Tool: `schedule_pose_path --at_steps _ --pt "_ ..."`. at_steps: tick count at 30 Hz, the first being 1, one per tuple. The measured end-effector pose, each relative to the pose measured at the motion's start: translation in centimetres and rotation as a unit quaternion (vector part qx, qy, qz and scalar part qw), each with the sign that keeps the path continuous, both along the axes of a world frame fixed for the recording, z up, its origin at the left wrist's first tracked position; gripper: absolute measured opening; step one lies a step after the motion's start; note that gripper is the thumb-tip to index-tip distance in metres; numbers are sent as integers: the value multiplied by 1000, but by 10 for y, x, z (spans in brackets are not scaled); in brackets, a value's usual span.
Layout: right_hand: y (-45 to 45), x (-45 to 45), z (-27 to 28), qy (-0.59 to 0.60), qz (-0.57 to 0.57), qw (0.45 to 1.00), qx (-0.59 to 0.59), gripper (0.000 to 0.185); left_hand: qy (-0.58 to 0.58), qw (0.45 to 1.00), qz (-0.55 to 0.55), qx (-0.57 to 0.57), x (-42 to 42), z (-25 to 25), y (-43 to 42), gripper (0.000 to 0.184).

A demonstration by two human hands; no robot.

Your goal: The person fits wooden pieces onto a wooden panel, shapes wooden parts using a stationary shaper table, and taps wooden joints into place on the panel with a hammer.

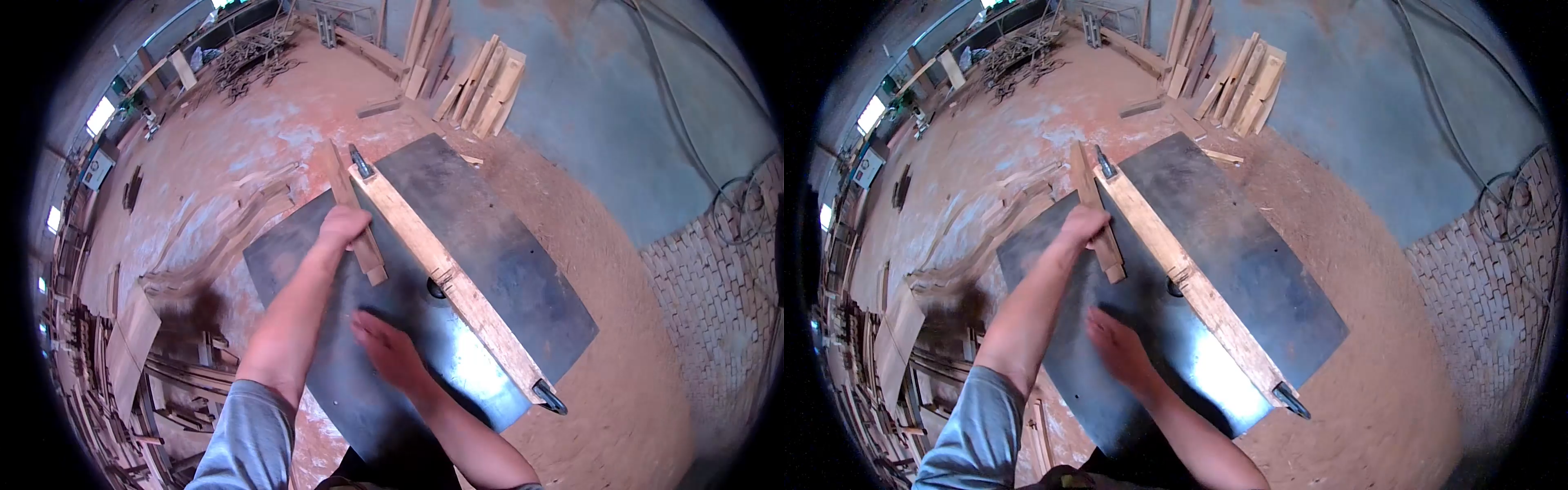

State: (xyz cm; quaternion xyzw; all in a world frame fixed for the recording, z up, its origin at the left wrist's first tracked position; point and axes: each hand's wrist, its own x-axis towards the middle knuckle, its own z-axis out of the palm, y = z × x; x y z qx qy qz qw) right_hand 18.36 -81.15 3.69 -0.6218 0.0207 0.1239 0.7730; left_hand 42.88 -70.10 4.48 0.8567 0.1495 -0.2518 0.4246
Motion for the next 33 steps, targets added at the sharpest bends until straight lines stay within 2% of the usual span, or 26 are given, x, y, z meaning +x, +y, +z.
schedule_pose_path --at_steps 2,3,4,6,8,10,12,13,14,15,17,18,19,22,25,26,27,28,31,33 --pt "-35 -42 34 139 37 988 48 34 23 963 118 -242 -21 1 26 29" --pt "-55 -63 35 101 37 993 42 34 97 907 133 -387 -28 -3 48 21" --pt "-76 -84 35 63 36 997 36 33 93 905 120 -397 -45 1 60 22" --pt "-114 -120 41 56 -48 995 72 33 90 902 90 -412 -91 21 72 25" --pt "-153 -157 35 55 -142 984 96 34 -26 973 14 -227 -138 44 55 28" --pt "-184 -190 39 46 -208 974 75 38 -123 990 -58 -34 -188 65 29 33" --pt "-205 -220 48 98 -255 955 113 54 -323 922 -209 34 -237 75 -6 36" --pt "-214 -236 46 117 -272 940 171 57 -418 857 -287 90 -252 64 -18 36" --pt "-221 -253 42 130 -286 921 231 60 -429 845 -310 69 -275 61 -40 34" --pt "-228 -274 29 173 -316 886 291 53 -446 817 -357 76 -295 44 -59 23" --pt "-243 -320 13 254 -289 907 173 47 -503 695 -495 140 -324 3 -98 12" --pt "-249 -341 5 291 -271 910 112 45 -456 707 -529 117 -337 -1 -121 12" --pt "-254 -365 -6 277 -301 907 102 41 -406 716 -560 94 -348 -3 -142 12" --pt "-263 -408 -18 247 -384 886 77 31 -467 723 -509 23 -374 9 -183 21" --pt "-280 -411 -9 234 -424 871 84 20 -437 814 -381 9 -402 2 -195 38" --pt "-284 -405 -8 238 -421 873 65 20 -323 893 -314 -15 -411 7 -195 44" --pt "-285 -398 -10 240 -418 875 49 20 -203 949 -240 -38 -420 16 -192 51" --pt "-284 -393 -13 245 -415 876 35 20 -76 982 -161 -59 -425 21 -189 58" --pt "-272 -351 -23 239 -407 880 54 28 -102 980 -143 -92 -411 -5 -187 70" --pt "-262 -326 -25 227 -398 888 23 31 -121 983 -127 -51 -386 -28 -197 73"
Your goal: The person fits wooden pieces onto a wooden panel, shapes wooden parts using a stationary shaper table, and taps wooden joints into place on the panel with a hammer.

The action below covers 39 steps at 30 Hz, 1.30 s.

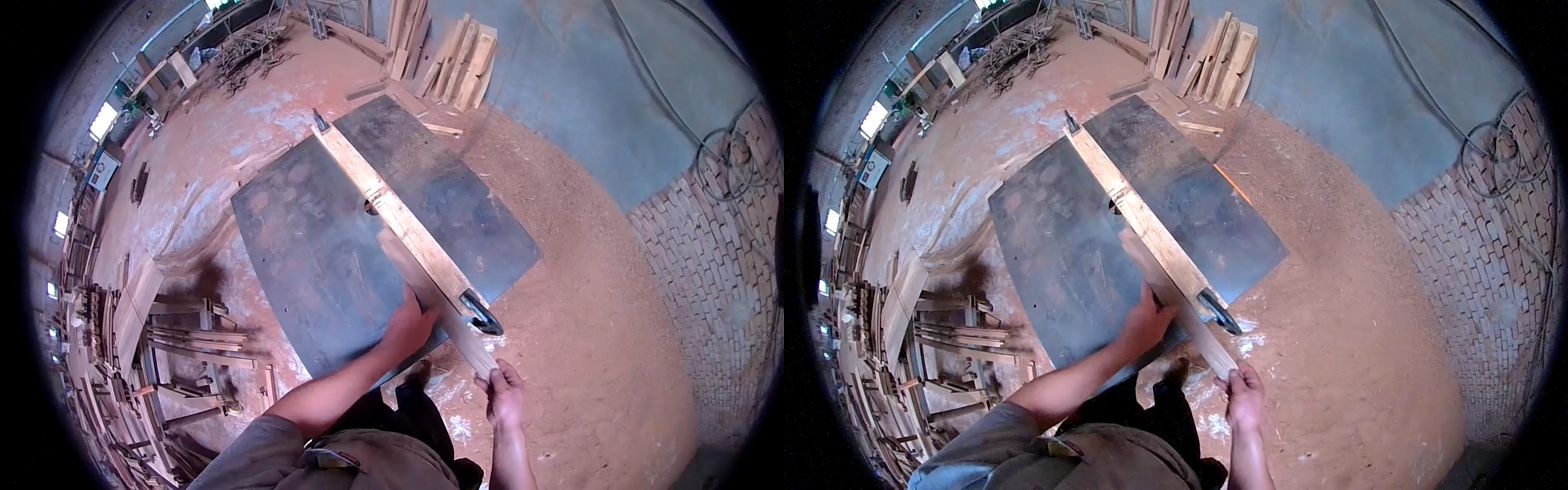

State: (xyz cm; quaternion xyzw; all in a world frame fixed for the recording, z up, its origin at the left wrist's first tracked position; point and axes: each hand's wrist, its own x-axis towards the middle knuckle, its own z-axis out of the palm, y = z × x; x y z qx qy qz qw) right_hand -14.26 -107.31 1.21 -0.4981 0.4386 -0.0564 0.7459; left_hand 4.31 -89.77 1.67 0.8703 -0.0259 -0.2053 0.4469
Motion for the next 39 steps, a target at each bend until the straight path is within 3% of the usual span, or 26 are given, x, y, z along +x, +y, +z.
schedule_pose_path --at_steps 2,5,6,9,13,16,19,25,28,34,39 --pt "5 13 -3 -1 44 997 -60 34 -15 999 10 42 14 1 -7 77" --pt "-1 -6 28 36 130 904 -405 35 -18 995 5 100 20 12 -11 80" --pt "0 -14 27 -9 68 973 -220 37 -12 994 2 112 18 18 -12 81" --pt "17 -7 63 -17 7 999 33 37 -48 991 12 128 13 2 -14 80" --pt "24 -1 63 -100 -28 985 140 47 -60 988 23 141 19 -6 -14 78" --pt "33 5 55 -138 -29 976 169 47 -62 982 -28 177 36 -16 -5 76" --pt "46 21 50 -166 -16 972 163 51 -46 987 42 146 54 -2 2 75" --pt "66 57 48 -181 7 969 166 53 -76 985 50 145 96 -5 24 69" --pt "73 71 45 -182 13 967 178 50 -5 992 60 107 113 3 33 68" --pt "95 103 39 -201 21 961 186 46 32 993 73 91 148 21 48 70" --pt "117 135 36 -173 15 971 164 45 25 994 77 75 178 27 64 58"
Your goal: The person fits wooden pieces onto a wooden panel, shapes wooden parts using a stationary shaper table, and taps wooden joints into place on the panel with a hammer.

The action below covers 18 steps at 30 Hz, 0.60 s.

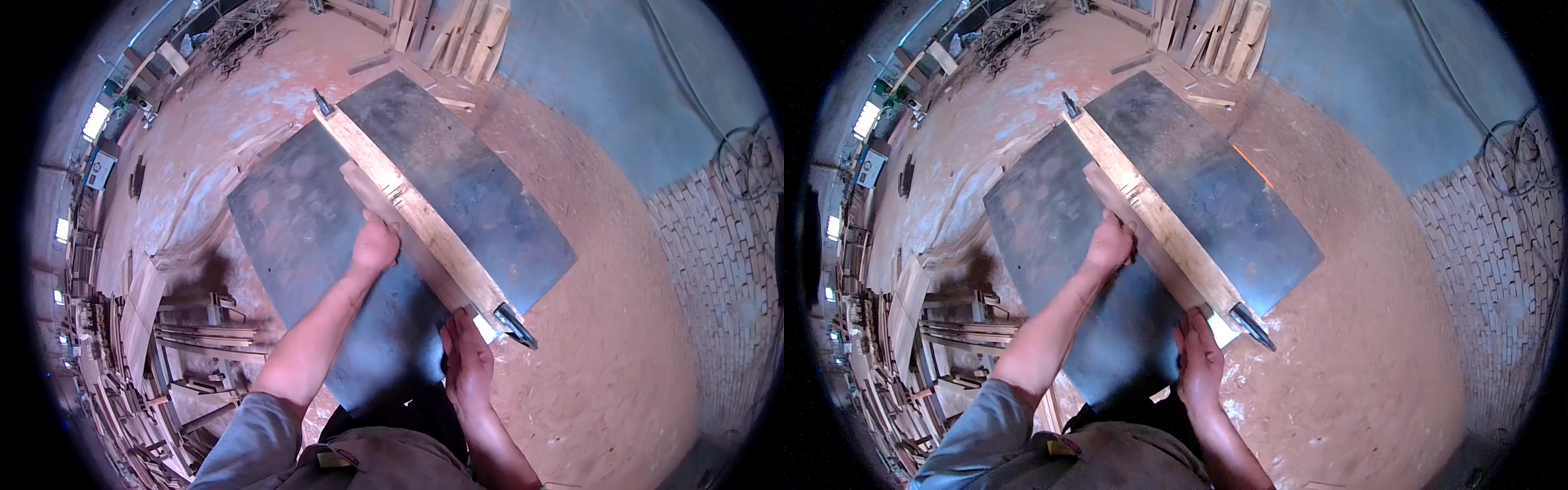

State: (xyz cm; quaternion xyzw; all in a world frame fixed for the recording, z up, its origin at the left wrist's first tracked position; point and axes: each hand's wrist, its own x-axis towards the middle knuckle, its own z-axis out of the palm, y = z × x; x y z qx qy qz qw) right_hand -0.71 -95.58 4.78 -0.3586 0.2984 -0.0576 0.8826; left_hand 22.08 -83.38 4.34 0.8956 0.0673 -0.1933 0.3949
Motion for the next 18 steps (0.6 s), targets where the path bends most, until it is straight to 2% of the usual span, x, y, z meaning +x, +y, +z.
schedule_pose_path --at_steps 3,6,10,11,14,18 --pt "12 21 -4 7 6 1000 4 42 3 1000 10 -2 20 2 9 53" --pt "25 42 -6 28 27 998 -43 41 -9 1000 12 2 46 -15 24 52" --pt "51 92 -20 -18 54 995 -80 41 -19 999 48 6 89 -5 45 43" --pt "59 109 -18 3 68 996 -62 44 -21 998 50 25 104 -6 53 41" --pt "80 153 -23 -49 96 993 -42 44 -22 998 51 34 146 -8 74 41" --pt "114 192 -21 -33 34 997 -56 35 -23 997 57 37 182 -9 95 39"
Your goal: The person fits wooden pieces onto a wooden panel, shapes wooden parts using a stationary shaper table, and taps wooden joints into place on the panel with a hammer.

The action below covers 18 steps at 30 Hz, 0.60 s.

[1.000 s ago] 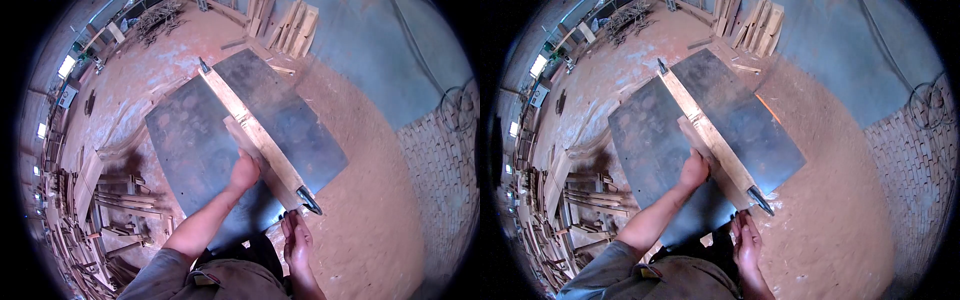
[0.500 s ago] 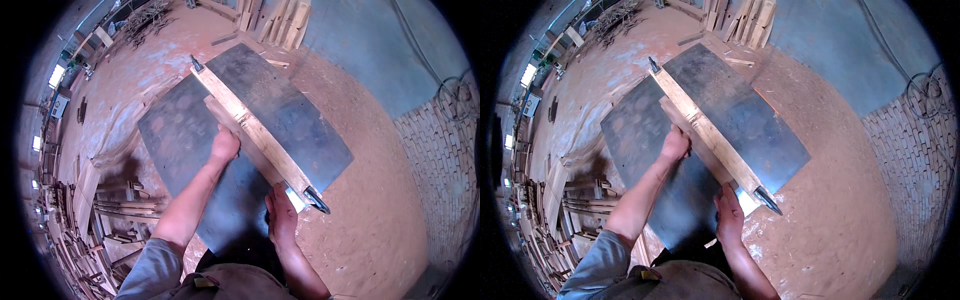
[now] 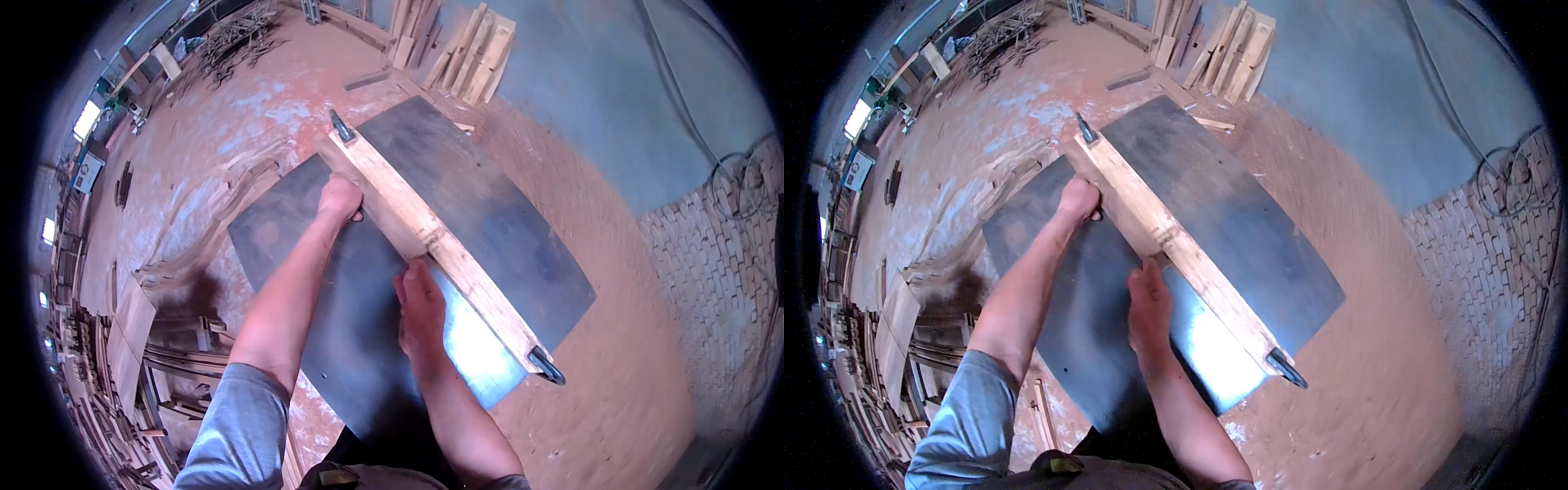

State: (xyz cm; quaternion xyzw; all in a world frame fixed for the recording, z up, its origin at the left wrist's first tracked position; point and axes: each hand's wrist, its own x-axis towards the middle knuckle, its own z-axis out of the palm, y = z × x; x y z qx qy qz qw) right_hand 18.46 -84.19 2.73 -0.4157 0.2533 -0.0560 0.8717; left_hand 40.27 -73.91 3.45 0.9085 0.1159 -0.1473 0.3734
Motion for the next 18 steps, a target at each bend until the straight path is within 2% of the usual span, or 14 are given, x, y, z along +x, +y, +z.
schedule_pose_path --at_steps 2,3,5,8,9,12,13,14,16,18 --pt "14 17 -11 -4 -29 999 -25 30 33 999 -38 10 21 0 14 44" --pt "18 25 -15 -19 0 1000 -24 29 47 997 -58 14 30 1 20 47" --pt "21 48 -18 -57 58 996 -27 29 49 999 -4 22 31 15 11 57" --pt "39 71 -17 -30 109 994 0 30 14 995 42 84 22 15 -1 71" --pt "39 68 -12 -8 155 988 -24 33 -2 992 51 114 24 9 1 76" --pt "41 19 21 -18 194 977 -91 37 43 999 17 21 36 -13 34 74" --pt "38 -4 32 -3 191 979 -76 38 123 980 -59 -146 18 16 58 59" --pt "32 -25 40 10 187 980 -60 38 128 948 -50 -286 3 14 79 55" --pt "20 -64 48 35 186 980 -66 39 123 828 -28 -546 -49 0 117 46" --pt "12 -93 44 47 190 977 -86 38 103 767 -50 -632 -114 6 153 45"
